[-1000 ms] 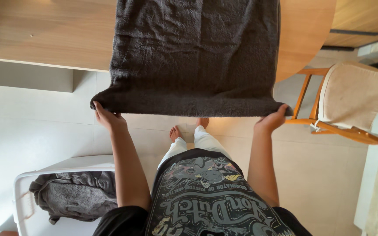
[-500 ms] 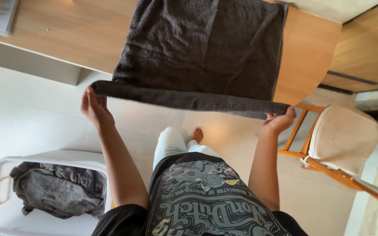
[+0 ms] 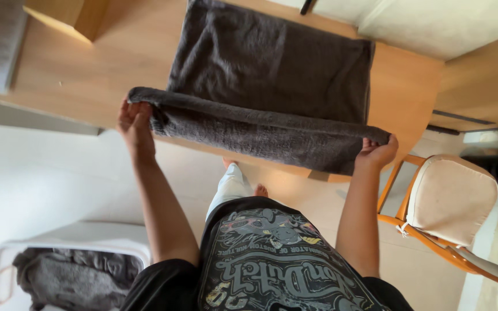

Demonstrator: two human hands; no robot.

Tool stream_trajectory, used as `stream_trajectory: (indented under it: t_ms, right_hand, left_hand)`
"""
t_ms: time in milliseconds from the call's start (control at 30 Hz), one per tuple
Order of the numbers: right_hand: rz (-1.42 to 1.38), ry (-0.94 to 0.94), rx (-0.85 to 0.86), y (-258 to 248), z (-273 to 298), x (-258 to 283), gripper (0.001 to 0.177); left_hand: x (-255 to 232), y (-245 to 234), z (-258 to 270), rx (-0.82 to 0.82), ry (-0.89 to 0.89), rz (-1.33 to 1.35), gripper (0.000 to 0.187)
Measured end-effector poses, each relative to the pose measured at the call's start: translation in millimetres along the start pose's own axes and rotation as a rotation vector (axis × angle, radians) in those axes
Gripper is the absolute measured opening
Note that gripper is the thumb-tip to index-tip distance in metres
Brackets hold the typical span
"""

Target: The person takes a dark gray towel from a white laundry bin, unfolds it on a wooden table, and folds it neatly into a compact rectangle. The person then places the folded towel onto a shelf.

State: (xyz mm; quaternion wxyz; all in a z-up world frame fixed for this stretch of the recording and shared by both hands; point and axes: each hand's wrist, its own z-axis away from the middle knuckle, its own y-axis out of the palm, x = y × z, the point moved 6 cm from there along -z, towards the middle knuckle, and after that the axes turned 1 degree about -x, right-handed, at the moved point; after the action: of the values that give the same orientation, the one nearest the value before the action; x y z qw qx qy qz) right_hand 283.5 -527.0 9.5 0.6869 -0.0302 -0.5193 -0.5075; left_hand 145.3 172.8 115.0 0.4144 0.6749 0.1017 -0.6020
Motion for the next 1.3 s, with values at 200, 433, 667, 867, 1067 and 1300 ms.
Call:
stream_trajectory:
  t_ms: [200,433,667,867,1067,1300]
  right_hand:
    - [0.161,0.1,0.151,52,-42,-37,0.038]
    - [1.375,-1.012,0.344,141,48,-39,0.038]
    - [1.655,-1.163,0.906,213,92,-69,0.052]
    - [1.767,-1.105,0.883,187,107,-65,0.049]
    - [1.7,-1.0,0.927,166,119,-38,0.041]
    - [1.835,-0.999,1.032,190,112,-29,0.017]
  left_hand:
    - [72,59,-80,0.096,-0.17,0.131,0.082]
    - [110,133,-79,0.391,0.372,-1.223,0.056]
    - [136,182,-58,0.615,0.412,-1.494,0.06]
    - [128,165,-26,0.623,0.427,-1.534,0.062]
    - [97,159,2,0.625,0.451,-1.552,0.053]
    - [80,190,-23,0.914,0.417,-1.578,0.025]
